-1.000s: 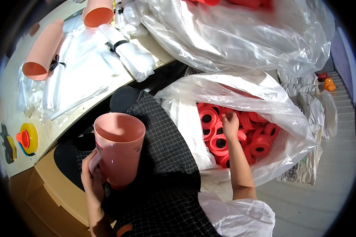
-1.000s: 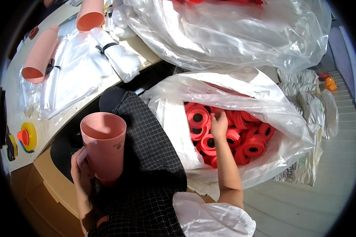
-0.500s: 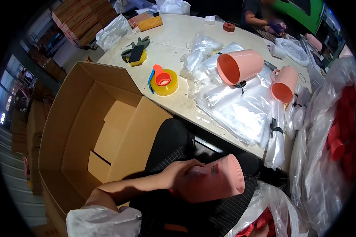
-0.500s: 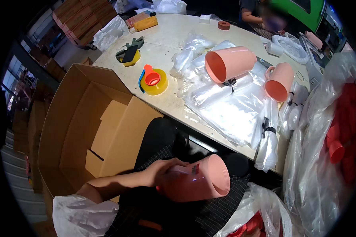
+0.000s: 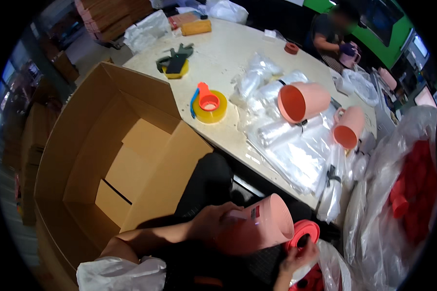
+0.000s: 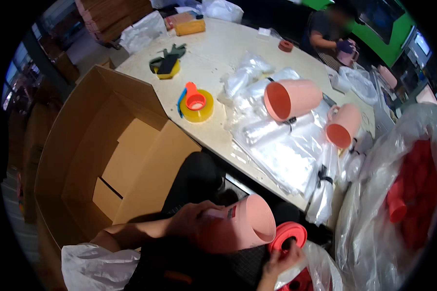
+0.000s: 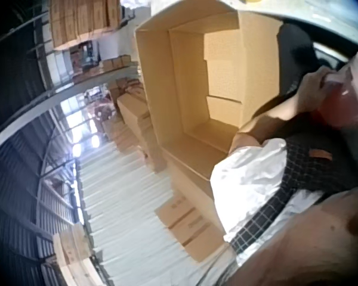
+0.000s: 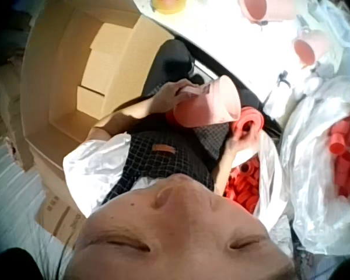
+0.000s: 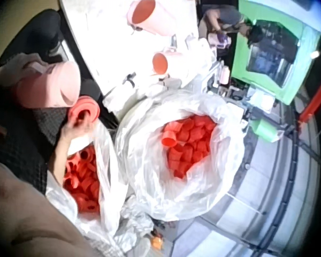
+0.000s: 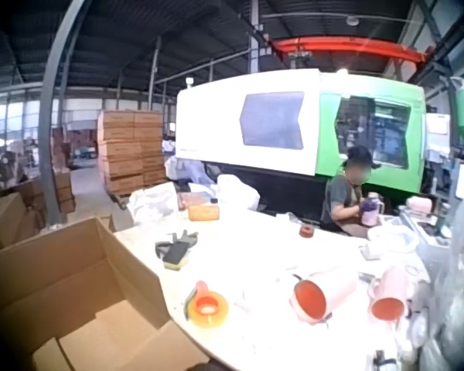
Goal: The person assembles pink plastic cups by attaching red lids to them. They pick up a cup, retrieve a lid from a large bag, and screw the lid onto the cup. The person then places the assembled cup into a cardboard box. This process is repeated multiple times.
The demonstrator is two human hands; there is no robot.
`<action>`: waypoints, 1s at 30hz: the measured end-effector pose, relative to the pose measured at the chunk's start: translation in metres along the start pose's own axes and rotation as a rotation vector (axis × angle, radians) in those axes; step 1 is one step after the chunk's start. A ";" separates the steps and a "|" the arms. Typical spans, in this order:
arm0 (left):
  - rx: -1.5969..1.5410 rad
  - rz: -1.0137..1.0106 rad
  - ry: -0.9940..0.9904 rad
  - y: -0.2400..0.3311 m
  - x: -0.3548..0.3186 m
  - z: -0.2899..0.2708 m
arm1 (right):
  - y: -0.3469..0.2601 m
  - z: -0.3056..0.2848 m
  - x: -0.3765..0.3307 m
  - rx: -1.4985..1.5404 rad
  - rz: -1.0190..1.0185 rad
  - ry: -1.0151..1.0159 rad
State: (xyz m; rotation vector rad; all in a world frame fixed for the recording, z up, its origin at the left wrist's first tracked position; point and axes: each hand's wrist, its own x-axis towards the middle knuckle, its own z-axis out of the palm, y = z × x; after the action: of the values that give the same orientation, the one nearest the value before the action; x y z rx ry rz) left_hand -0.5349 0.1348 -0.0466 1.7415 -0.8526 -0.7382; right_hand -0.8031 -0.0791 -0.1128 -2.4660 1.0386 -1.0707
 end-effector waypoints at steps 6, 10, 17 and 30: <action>-0.168 0.025 -0.191 0.000 0.008 0.005 | -0.027 -0.023 0.064 0.381 0.330 -0.111; -0.226 0.075 -0.252 0.009 0.006 0.008 | -0.071 -0.049 0.115 0.535 -0.130 -0.341; -0.190 0.033 -0.306 0.004 0.008 -0.001 | -0.075 -0.044 0.090 0.537 -0.226 -0.504; 0.156 0.100 -0.336 0.016 -0.020 0.023 | -0.107 -0.040 0.110 0.325 0.013 -0.658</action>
State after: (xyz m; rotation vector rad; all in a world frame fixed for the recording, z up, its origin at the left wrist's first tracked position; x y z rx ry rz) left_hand -0.5672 0.1354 -0.0362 1.7214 -1.2453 -0.9327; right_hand -0.7256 -0.0783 0.0251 -2.2742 0.6121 -0.3247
